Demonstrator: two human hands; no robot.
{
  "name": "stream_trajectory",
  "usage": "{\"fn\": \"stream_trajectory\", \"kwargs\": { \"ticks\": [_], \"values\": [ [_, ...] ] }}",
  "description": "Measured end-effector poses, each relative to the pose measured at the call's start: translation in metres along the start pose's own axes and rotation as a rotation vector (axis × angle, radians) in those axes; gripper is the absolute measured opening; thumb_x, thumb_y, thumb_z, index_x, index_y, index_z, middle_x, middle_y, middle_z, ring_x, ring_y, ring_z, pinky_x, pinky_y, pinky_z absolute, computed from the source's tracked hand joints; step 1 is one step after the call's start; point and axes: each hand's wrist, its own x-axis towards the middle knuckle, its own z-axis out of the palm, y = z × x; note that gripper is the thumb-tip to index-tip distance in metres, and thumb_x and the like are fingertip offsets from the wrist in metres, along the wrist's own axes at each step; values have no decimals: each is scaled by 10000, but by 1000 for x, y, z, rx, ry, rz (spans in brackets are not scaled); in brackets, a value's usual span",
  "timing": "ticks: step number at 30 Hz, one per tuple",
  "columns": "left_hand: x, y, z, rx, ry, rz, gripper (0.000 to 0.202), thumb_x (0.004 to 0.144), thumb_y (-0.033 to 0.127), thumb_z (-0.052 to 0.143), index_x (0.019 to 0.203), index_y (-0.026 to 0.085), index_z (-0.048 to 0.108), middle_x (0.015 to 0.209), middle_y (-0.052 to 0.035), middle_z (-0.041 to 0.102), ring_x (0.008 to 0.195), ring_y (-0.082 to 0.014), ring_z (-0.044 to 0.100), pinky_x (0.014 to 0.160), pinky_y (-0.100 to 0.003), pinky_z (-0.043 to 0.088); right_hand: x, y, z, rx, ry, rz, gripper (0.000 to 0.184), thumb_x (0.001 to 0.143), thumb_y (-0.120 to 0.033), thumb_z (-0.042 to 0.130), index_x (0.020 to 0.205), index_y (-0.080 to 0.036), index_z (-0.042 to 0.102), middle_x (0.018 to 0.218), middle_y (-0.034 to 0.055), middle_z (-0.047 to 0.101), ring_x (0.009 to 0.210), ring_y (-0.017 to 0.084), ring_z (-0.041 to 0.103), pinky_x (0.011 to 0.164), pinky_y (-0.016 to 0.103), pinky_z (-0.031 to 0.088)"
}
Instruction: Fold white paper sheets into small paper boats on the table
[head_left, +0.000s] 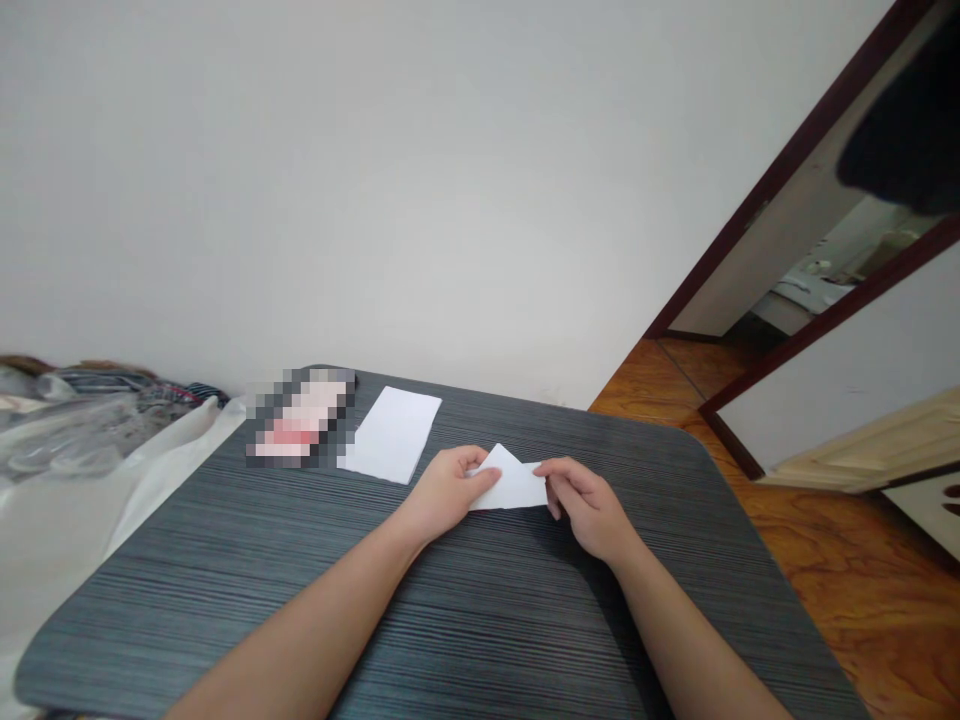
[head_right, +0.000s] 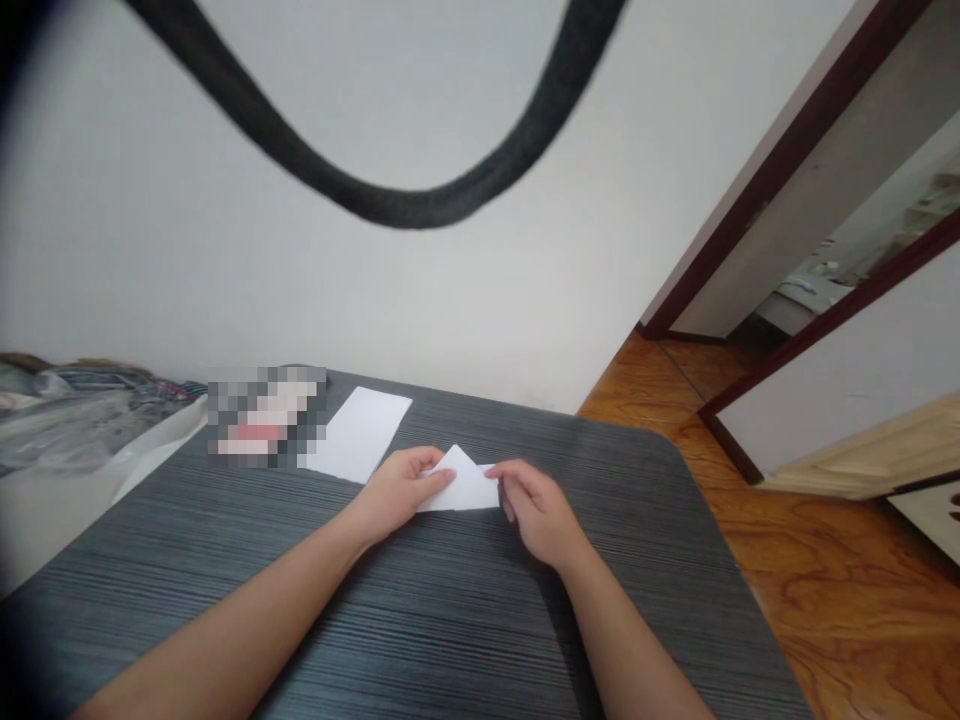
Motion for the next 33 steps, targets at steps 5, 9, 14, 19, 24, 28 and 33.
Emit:
{"fn": "stream_trajectory", "kwargs": {
  "ticks": [5,9,14,19,24,28,33],
  "values": [
    [0,-2,3,-156,-40,-79,257,790,388,535,847,143,587,615,-1,583,499,-109,521,463,-214,406,3,-8,-3,-179,-157,-176,327,890,-162,391,1084,-264,633,1041,55,562,776,147,561,700,290,454],
    [0,0,3,-158,-56,-82,251,784,386,549,826,142,591,621,-4,583,487,-97,513,436,-201,404,5,-11,-4,-247,-203,-230,345,847,-126,467,1102,-282,639,1042,59,570,949,195,548,807,327,444],
    [0,1,1,-162,-91,-82,255,791,386,546,829,138,591,629,-11,593,490,-97,526,438,-198,412,6,-6,-7,-294,-212,-244,308,836,-175,540,1101,-291,647,1075,67,573,933,200,562,800,335,451],
    [1,-3,0,-140,-97,-88,286,790,411,544,843,135,597,643,-20,603,479,-98,528,427,-198,398,6,-4,-11,-294,-256,-250,301,828,-256,587,1121,-303,637,1041,58,597,908,194,572,783,327,450],
    [1,-2,0,-171,-130,-82,249,789,385,551,809,139,590,629,-13,599,492,-100,529,456,-206,419,6,-4,-12,-310,-241,-219,240,867,-262,526,1051,-282,677,905,41,618,788,166,577,698,289,444],
    [-1,1,-1,-136,-160,-74,243,794,380,543,793,140,582,617,-2,583,486,-96,527,456,-198,405,5,-7,-7,-268,-154,-188,198,868,-230,508,933,-222,695,769,30,612,703,153,567,656,273,434],
    [-2,2,-3,-17,-183,-55,239,807,374,518,774,145,575,540,13,563,474,-101,530,459,-188,364,5,-10,1,-184,-52,-104,143,864,-228,501,795,-182,617,737,25,607,675,148,566,652,269,435]
  ]
}}
